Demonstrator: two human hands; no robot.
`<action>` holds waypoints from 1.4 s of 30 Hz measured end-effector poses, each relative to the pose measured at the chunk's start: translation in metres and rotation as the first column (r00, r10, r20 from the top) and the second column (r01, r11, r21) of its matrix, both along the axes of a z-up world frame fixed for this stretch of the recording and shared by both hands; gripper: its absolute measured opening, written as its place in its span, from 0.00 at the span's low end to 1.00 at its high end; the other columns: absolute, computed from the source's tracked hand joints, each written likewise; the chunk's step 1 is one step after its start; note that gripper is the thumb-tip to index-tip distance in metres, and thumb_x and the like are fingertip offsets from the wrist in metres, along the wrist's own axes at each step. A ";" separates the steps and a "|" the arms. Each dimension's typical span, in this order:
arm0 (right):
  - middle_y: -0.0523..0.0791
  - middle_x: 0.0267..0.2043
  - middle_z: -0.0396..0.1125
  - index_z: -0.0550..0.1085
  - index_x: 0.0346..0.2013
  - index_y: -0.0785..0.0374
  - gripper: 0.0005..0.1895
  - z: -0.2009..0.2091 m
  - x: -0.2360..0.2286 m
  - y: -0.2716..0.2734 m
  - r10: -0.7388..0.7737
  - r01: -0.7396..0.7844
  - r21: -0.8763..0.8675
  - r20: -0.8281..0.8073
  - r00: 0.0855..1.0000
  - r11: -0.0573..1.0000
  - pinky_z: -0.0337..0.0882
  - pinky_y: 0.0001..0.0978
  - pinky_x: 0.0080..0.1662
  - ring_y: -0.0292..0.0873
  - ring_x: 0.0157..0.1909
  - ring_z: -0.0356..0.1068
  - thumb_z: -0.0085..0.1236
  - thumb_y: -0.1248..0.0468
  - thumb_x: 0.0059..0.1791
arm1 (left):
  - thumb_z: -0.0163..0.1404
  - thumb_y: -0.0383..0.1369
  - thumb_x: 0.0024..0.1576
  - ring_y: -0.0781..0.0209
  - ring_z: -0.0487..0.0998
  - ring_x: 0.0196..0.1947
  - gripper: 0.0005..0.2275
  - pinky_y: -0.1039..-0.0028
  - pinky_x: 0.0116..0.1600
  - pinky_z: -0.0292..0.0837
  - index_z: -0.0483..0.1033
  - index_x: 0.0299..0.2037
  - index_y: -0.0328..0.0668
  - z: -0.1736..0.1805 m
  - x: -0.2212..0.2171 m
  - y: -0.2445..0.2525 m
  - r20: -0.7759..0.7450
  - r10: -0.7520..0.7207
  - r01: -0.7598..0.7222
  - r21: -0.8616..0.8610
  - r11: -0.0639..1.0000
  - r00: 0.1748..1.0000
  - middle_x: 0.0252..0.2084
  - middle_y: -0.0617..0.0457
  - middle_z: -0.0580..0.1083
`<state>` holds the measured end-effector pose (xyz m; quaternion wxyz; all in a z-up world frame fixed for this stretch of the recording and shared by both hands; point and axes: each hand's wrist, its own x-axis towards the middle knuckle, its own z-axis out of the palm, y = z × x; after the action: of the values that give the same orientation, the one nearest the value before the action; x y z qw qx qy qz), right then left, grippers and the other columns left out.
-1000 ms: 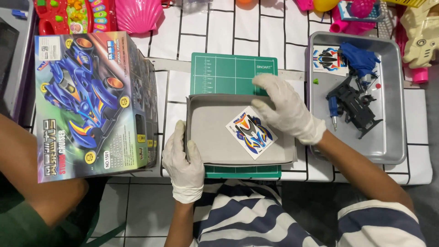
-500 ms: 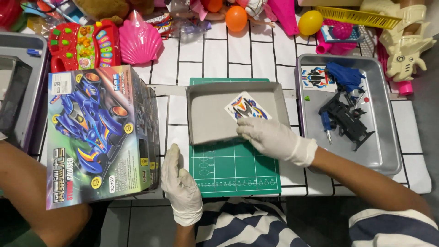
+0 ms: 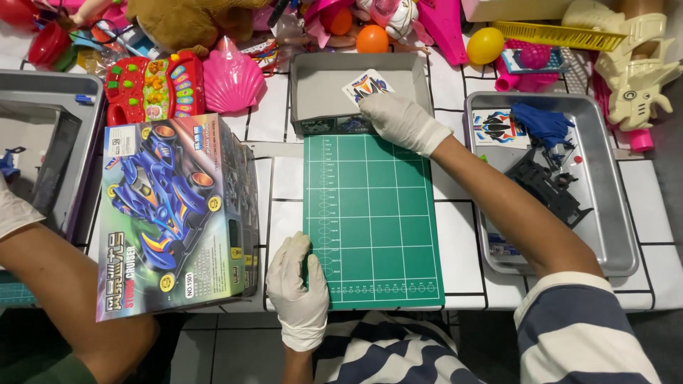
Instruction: The person unboxes a toy car kit and removes the chassis, wheels, and batteries. They place the chassis on a cutting mat, insert batteries into the compartment, and then pick up the wheels and a blue plastic part from a tray.
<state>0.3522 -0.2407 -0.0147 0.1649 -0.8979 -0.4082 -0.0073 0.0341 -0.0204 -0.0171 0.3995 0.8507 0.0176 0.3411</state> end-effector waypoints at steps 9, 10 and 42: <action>0.53 0.31 0.71 0.68 0.34 0.62 0.02 -0.028 0.014 -0.003 -0.007 0.052 -0.115 0.362 0.932 0.992 0.72 0.53 0.32 0.59 0.33 0.74 0.49 0.71 0.50 | 0.47 0.30 0.64 0.45 0.81 0.53 0.11 0.59 0.66 0.76 0.79 0.49 0.32 0.000 0.001 0.000 0.013 -0.011 0.011 0.004 1.000 1.000 0.49 0.42 0.80; 0.52 0.29 0.71 0.69 0.33 0.61 0.03 -0.030 0.015 -0.002 -0.031 0.088 -0.128 0.392 0.919 0.988 0.73 0.52 0.31 0.58 0.32 0.74 0.49 0.72 0.50 | 0.47 0.31 0.64 0.44 0.82 0.52 0.11 0.58 0.66 0.75 0.79 0.49 0.31 0.000 0.001 0.000 0.009 -0.018 0.018 -0.002 1.000 1.000 0.48 0.42 0.80; 0.58 0.56 0.66 0.67 0.36 0.64 0.13 -0.016 -0.011 -0.010 0.063 -0.047 0.133 -0.121 0.991 0.990 0.65 0.51 0.60 0.62 0.53 0.67 0.38 0.60 0.59 | 0.48 0.89 0.29 0.31 0.47 0.77 0.70 0.49 0.75 0.46 0.43 0.79 0.57 -0.011 -0.035 0.009 -0.449 0.039 0.295 0.648 0.702 0.893 0.77 0.28 0.46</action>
<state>0.3413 -0.2506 -0.0308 0.2483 -0.8722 -0.4205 0.0269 -0.0009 -0.0111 -0.0281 0.0556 0.9901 -0.0863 0.0962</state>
